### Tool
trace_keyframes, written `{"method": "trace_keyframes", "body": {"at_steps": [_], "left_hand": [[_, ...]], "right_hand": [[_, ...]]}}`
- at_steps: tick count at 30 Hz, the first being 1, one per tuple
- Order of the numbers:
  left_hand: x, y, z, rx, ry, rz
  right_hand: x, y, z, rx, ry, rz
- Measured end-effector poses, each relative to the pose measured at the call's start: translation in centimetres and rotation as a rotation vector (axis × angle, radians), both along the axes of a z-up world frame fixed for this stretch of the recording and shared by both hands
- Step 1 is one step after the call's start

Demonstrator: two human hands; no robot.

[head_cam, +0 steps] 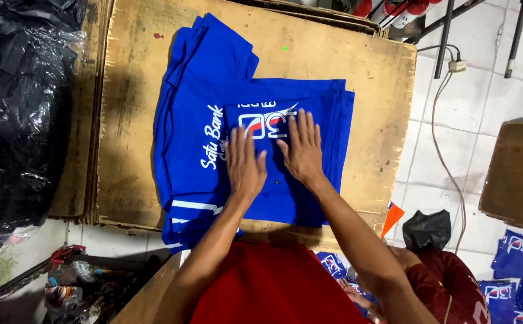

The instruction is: The person folds a stack of blue t-shirts on a wooden table, aligning edges and smoothing creases. The person then places a folded shirt into a clear plastic bag and sets it aside. The person repeats the folding process for additional shirts.

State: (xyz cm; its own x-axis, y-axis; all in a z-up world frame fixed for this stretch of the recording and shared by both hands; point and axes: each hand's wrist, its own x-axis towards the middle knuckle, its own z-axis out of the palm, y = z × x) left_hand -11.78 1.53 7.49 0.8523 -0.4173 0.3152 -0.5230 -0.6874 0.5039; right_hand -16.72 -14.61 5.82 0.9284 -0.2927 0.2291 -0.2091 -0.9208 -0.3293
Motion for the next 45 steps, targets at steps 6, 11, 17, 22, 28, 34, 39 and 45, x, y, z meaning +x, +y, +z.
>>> {"method": "trace_keyframes", "body": {"at_steps": [6, 11, 17, 22, 28, 34, 39, 45], "left_hand": [[6.0, -0.4, -5.2, 0.232, -0.040, -0.033], [6.8, -0.2, -3.9, 0.331, 0.323, -0.095], [8.6, 8.9, -0.9, 0.146, 0.138, 0.355], [10.3, 15.0, -3.8, 0.151, 0.492, 0.531], [13.6, 16.4, -8.0, -0.039, 0.864, 0.756], [10.0, 14.1, -0.3, -0.011, 0.462, 0.671], [4.6, 16.6, 5.4, -0.194, 0.051, 0.529], [6.0, 29.6, 8.9, -0.314, -0.451, 0.644]], "right_hand": [[2.6, -2.9, -0.9, 0.052, 0.366, 0.055], [2.5, -4.3, -2.9, 0.103, 0.353, 0.078], [-6.2, -7.7, -4.8, 0.327, -0.022, -0.384], [-10.1, -8.7, -5.5, 0.618, 0.211, -0.640], [-9.2, -10.7, -8.7, 0.820, 0.131, -0.720], [-8.9, -8.4, -4.1, 0.920, -0.033, -0.637], [-8.4, -6.0, -2.1, 0.329, -0.296, -0.407], [-0.2, 5.6, 4.1, 0.359, -0.361, 0.010]]}}
